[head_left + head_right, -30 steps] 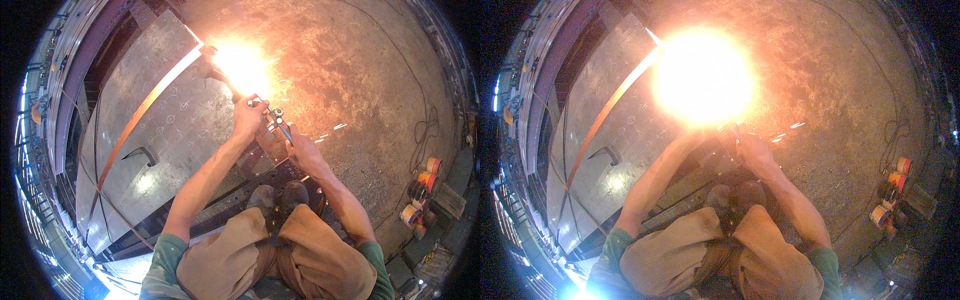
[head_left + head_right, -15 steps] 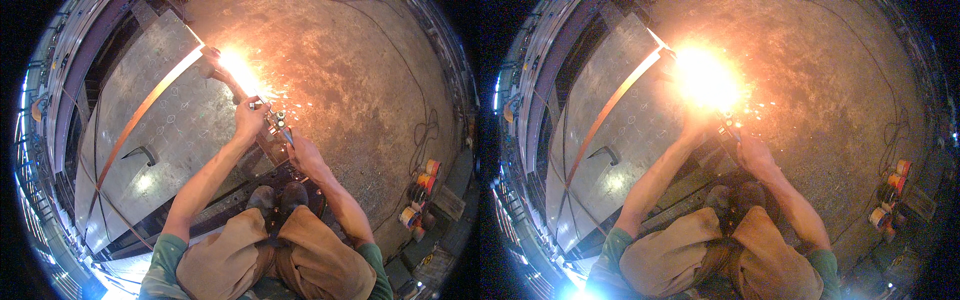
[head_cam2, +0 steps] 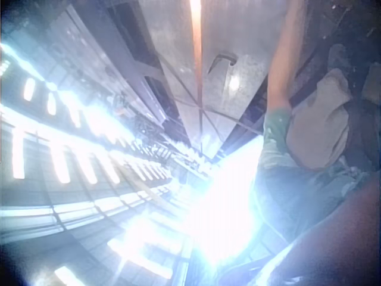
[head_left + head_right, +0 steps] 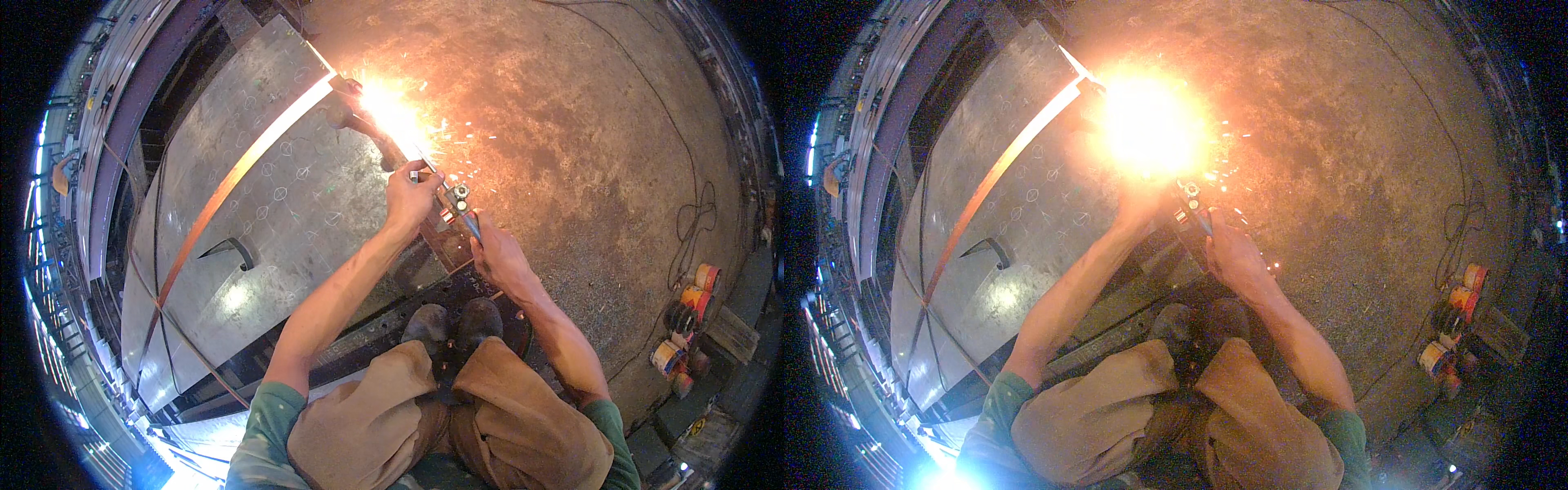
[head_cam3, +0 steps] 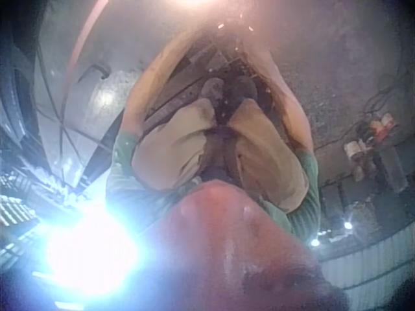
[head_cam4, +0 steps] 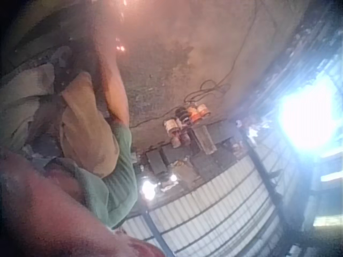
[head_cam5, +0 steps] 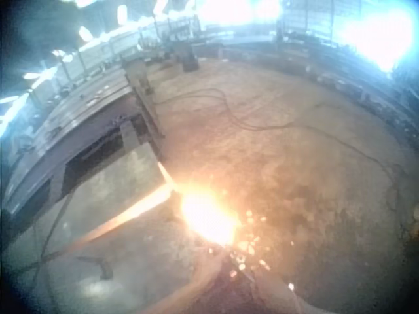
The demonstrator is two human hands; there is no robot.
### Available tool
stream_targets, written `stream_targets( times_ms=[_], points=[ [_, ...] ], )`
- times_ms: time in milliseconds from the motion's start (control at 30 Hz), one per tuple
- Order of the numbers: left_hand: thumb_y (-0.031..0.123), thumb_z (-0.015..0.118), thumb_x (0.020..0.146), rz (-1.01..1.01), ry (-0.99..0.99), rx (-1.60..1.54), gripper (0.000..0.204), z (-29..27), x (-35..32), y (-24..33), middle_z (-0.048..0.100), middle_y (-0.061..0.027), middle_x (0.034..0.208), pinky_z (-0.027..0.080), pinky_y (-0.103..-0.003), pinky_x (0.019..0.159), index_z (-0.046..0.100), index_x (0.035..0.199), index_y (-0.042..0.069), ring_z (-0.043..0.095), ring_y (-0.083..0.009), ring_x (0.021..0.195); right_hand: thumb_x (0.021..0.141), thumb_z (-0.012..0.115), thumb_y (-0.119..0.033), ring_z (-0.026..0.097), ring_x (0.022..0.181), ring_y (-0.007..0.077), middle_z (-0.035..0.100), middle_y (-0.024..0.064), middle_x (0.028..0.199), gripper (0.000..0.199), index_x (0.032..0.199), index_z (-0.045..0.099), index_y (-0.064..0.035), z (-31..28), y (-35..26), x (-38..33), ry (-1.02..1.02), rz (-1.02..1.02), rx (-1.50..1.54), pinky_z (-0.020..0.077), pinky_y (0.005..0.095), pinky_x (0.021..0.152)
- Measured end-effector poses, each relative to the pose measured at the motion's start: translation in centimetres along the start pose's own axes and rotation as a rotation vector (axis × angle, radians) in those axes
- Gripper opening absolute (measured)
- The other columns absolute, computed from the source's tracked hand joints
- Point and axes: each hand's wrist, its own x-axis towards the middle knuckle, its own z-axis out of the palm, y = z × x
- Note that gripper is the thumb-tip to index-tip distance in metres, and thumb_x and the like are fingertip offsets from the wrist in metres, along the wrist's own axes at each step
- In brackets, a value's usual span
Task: The person uses a handheld cutting torch to cut a large metal sheet along marked lines. They adjust the torch and reposition the sheet as needed while cutting. Another person briefly assists by moving the cut piece aside.
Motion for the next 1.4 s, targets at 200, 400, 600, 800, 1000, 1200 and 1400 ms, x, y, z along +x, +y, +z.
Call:
stream_targets(
  times_ms=[200,400,600,800,1000,1200,1400],
  points=[
    [0.017,0.078,0.085,0.013,-0.002,-0.005,0.041,0.1,-0.6,0.5,0.073,-0.0127,0.085,0.053,-0.034,0.070,0.069,0.118,-0.005,0.068,-0.0186,0.077,0.096,0.052,-0.015,0.065,0.088,0.0521,0.067,0.0323,0.091,0.042,0.133,0.039,-0.0018,0.3,0.4,-0.1,0.014,-0.001,0.013,0.0498,0.0617,0.078],
    [0.017,0.077,0.085,-0.007,-0.020,-0.008,0.041,-0.4,-0.3,-0.5,0.072,-0.0129,0.084,0.053,-0.034,0.068,0.068,0.118,-0.006,0.067,-0.0181,0.074,0.095,0.053,-0.013,0.064,0.081,0.0516,0.065,0.0308,0.085,0.045,0.135,0.037,-0.0016,1.2,0.9,-0.2,0.078,-0.087,0.025,0.0477,0.0611,0.072],
    [0.017,0.077,0.086,-0.035,-0.044,0.056,0.042,0.4,-2.1,2.9,0.072,-0.0130,0.084,0.052,-0.035,0.066,0.067,0.119,-0.006,0.066,-0.0175,0.072,0.093,0.054,-0.009,0.061,0.072,0.0509,0.060,0.0287,0.076,0.042,0.130,0.038,0.0000,1.4,2.5,-0.7,0.142,-0.122,0.040,0.0433,0.0589,0.063],
    [0.016,0.076,0.086,-0.087,-0.080,0.013,0.042,0.5,-1.7,1.7,0.072,-0.0131,0.086,0.052,-0.035,0.069,0.067,0.120,-0.006,0.067,-0.0181,0.075,0.093,0.054,-0.009,0.060,0.070,0.0497,0.059,0.0267,0.073,0.037,0.126,0.039,-0.0004,1.8,2.8,-0.8,0.169,-0.139,0.019,0.0422,0.0573,0.061],
    [0.015,0.076,0.087,-0.066,-0.065,0.007,0.040,0.2,-1.6,1.3,0.072,-0.0109,0.086,0.051,-0.033,0.068,0.067,0.120,-0.005,0.065,-0.0155,0.074,0.093,0.055,-0.007,0.061,0.069,0.0494,0.059,0.0269,0.073,0.038,0.126,0.039,-0.0006,2.1,2.7,-1.2,0.224,-0.240,0.044,0.0424,0.0571,0.060],
    [0.015,0.077,0.086,-0.045,-0.035,0.057,0.039,-0.4,-2.6,2.8,0.072,-0.0113,0.084,0.051,-0.033,0.065,0.068,0.118,-0.006,0.064,-0.0147,0.071,0.092,0.058,-0.010,0.063,0.077,0.0510,0.064,0.0289,0.081,0.044,0.132,0.041,-0.0004,1.6,1.9,-1.2,0.167,-0.163,0.040,0.0485,0.0608,0.067],
    [0.015,0.077,0.086,-0.031,-0.068,-0.053,0.038,-0.8,-0.6,-2.0,0.072,-0.0120,0.083,0.051,-0.033,0.065,0.068,0.116,-0.006,0.065,-0.0144,0.072,0.092,0.058,-0.009,0.063,0.077,0.0501,0.064,0.0286,0.081,0.047,0.134,0.040,-0.0011,2.4,1.8,-1.0,0.212,-0.266,0.061,0.0483,0.0605,0.066]
  ],
)
